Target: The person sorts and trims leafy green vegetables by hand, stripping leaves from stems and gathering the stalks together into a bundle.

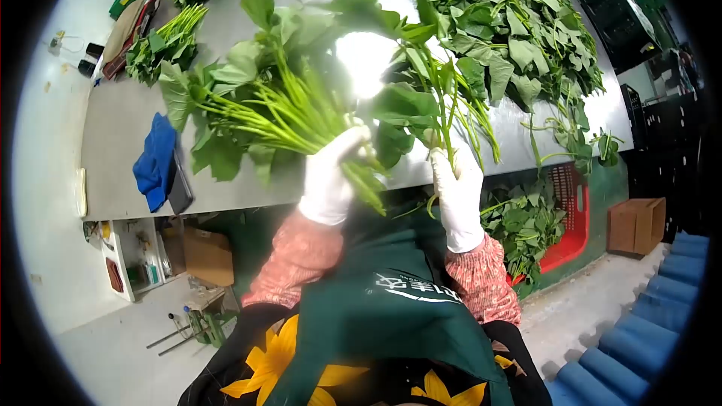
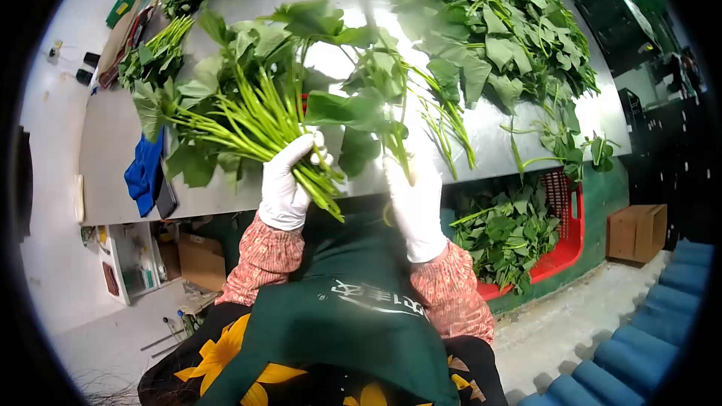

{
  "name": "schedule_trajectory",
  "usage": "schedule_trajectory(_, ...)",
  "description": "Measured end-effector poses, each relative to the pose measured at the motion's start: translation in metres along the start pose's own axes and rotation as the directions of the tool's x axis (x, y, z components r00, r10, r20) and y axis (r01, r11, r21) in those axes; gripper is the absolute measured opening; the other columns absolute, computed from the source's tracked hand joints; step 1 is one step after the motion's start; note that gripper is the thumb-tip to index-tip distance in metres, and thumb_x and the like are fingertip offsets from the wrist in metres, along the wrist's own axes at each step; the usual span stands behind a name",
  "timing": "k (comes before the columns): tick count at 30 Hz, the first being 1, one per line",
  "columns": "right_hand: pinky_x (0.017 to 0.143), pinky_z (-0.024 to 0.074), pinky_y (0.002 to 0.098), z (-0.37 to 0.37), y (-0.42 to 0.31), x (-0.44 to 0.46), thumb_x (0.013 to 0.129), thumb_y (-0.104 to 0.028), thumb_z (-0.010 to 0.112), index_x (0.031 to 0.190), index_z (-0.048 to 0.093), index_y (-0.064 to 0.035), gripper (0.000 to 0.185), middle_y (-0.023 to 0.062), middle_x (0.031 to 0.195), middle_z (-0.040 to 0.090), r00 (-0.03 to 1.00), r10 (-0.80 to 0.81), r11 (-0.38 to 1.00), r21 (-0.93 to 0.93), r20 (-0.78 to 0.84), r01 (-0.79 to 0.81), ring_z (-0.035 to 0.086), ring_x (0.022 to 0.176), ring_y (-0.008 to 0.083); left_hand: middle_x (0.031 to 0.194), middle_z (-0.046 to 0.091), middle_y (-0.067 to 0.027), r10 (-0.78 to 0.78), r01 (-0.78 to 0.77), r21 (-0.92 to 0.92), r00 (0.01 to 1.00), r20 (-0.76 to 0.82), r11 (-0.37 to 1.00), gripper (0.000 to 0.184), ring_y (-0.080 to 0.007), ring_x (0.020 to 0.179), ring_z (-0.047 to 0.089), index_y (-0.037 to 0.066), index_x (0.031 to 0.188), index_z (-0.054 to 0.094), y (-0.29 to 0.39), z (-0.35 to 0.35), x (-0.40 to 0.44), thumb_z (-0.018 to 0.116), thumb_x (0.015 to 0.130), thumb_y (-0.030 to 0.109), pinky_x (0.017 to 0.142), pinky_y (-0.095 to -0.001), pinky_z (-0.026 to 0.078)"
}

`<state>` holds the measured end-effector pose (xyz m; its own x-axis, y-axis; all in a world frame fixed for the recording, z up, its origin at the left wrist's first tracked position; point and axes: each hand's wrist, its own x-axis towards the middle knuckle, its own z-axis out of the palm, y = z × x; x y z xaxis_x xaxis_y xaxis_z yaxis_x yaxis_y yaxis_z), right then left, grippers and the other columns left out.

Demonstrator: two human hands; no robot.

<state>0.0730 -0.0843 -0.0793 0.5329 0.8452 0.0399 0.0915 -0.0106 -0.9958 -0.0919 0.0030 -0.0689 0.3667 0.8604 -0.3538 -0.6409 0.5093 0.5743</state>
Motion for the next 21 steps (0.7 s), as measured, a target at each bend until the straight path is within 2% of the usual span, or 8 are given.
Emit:
schedule_trajectory(6, 0.052, 0.0281, 0.0194, -0.017, 0.010, 0.007, 0.105, -0.032, 0.046, 0.114, 0.063, -0.0033, 0.034, -0.0067, 0.069, 0.048, 0.998, 0.019, 0.994, -0.103, -0.051, -0.024, 0.035, 0.056, 0.0028, 0.085, 0.063, -0.0034, -0.009, 0.007, 0.038, 0.999, 0.047, 0.999, 0.016, -0.0130, 0.070, 0.059, 0.003, 0.104, 0.062, -0.007, -0.011, 0.001, 0.065, 0.089, 0.007, 0.064, -0.0273, 0.050)
schedule_trajectory(7, 0.051, 0.0281, 0.0195, -0.018, 0.008, 0.006, 0.106, -0.033, 0.045, 0.113, 0.063, -0.0035, 0.035, -0.0062, 0.068, 0.047, 0.996, 0.082, 0.993, -0.089, -0.022, -0.084, 0.035, 0.055, 0.0029, 0.085, 0.058, -0.0069, -0.043, 0.039, 0.046, 0.996, 0.072, 0.998, 0.014, -0.0153, 0.068, 0.056, 0.003, 0.104, 0.057, -0.008, -0.010, 0.001, 0.060, 0.091, 0.006, 0.068, -0.0334, 0.051)
schedule_trajectory(9, 0.052, 0.0287, 0.0197, -0.012, 0.008, 0.007, 0.106, -0.032, 0.044, 0.110, 0.063, -0.0037, 0.035, -0.0053, 0.068, 0.047, 0.993, -0.091, 0.973, -0.220, -0.076, 0.073, 0.035, 0.055, 0.0031, 0.087, 0.060, -0.0074, -0.017, 0.010, 0.169, 0.999, 0.036, 0.985, 0.015, -0.0162, 0.068, 0.058, 0.003, 0.104, 0.057, -0.012, -0.007, 0.000, 0.061, 0.090, 0.005, 0.066, -0.0346, 0.053)
schedule_trajectory(10, 0.052, 0.0292, 0.0195, -0.009, 0.003, 0.005, 0.106, -0.032, 0.044, 0.108, 0.063, -0.0038, 0.034, -0.0047, 0.068, 0.047, 0.996, -0.016, 0.998, -0.063, -0.093, 0.011, 0.036, 0.055, 0.0032, 0.088, 0.061, -0.0076, 0.011, -0.020, 0.273, 0.999, 0.033, 0.962, 0.015, -0.0165, 0.067, 0.059, 0.003, 0.104, 0.058, -0.015, -0.005, -0.003, 0.062, 0.090, 0.005, 0.066, -0.0347, 0.054)
schedule_trajectory(11, 0.052, 0.0297, 0.0193, -0.006, -0.006, 0.002, 0.106, -0.031, 0.044, 0.106, 0.062, -0.0039, 0.033, -0.0041, 0.068, 0.048, 0.992, 0.059, 0.994, 0.098, -0.109, -0.048, 0.037, 0.056, 0.0034, 0.087, 0.063, -0.0078, -0.014, 0.014, 0.159, 1.000, 0.004, 0.987, 0.016, -0.0165, 0.067, 0.060, 0.002, 0.104, 0.059, -0.017, 0.001, -0.004, 0.063, 0.089, 0.004, 0.064, -0.0331, 0.055)
schedule_trajectory(14, 0.053, 0.0313, 0.0190, 0.000, -0.007, 0.002, 0.106, -0.027, 0.046, 0.105, 0.061, -0.0036, 0.028, -0.0043, 0.071, 0.048, 0.993, 0.062, 0.970, 0.240, -0.103, -0.035, 0.038, 0.057, 0.0032, 0.088, 0.066, -0.0090, 0.017, -0.028, 0.227, 0.998, 0.053, 0.974, 0.016, -0.0143, 0.068, 0.060, -0.001, 0.104, 0.062, -0.023, 0.010, -0.010, 0.065, 0.088, 0.005, 0.062, -0.0285, 0.053)
schedule_trajectory(20, 0.055, 0.0342, 0.0205, -0.010, 0.002, 0.008, 0.103, -0.019, 0.051, 0.106, 0.060, -0.0026, 0.018, -0.0006, 0.077, 0.058, 0.958, -0.144, 0.989, -0.074, -0.246, 0.130, 0.041, 0.061, 0.0044, 0.085, 0.065, -0.0078, -0.023, 0.006, 0.199, 0.996, 0.082, 0.980, 0.015, -0.0145, 0.065, 0.059, 0.002, 0.102, 0.061, -0.026, 0.008, -0.009, 0.065, 0.089, 0.006, 0.060, -0.0316, 0.054)
schedule_trajectory(21, 0.055, 0.0346, 0.0204, -0.017, 0.003, 0.010, 0.104, -0.025, 0.050, 0.109, 0.061, -0.0023, 0.026, 0.0003, 0.079, 0.060, 0.963, -0.112, 0.992, -0.090, -0.245, 0.092, 0.042, 0.061, 0.0044, 0.084, 0.064, -0.0073, -0.026, 0.009, 0.200, 0.996, 0.085, 0.980, 0.014, -0.0147, 0.064, 0.059, 0.002, 0.102, 0.060, -0.026, 0.007, -0.009, 0.065, 0.089, 0.007, 0.060, -0.0326, 0.054)
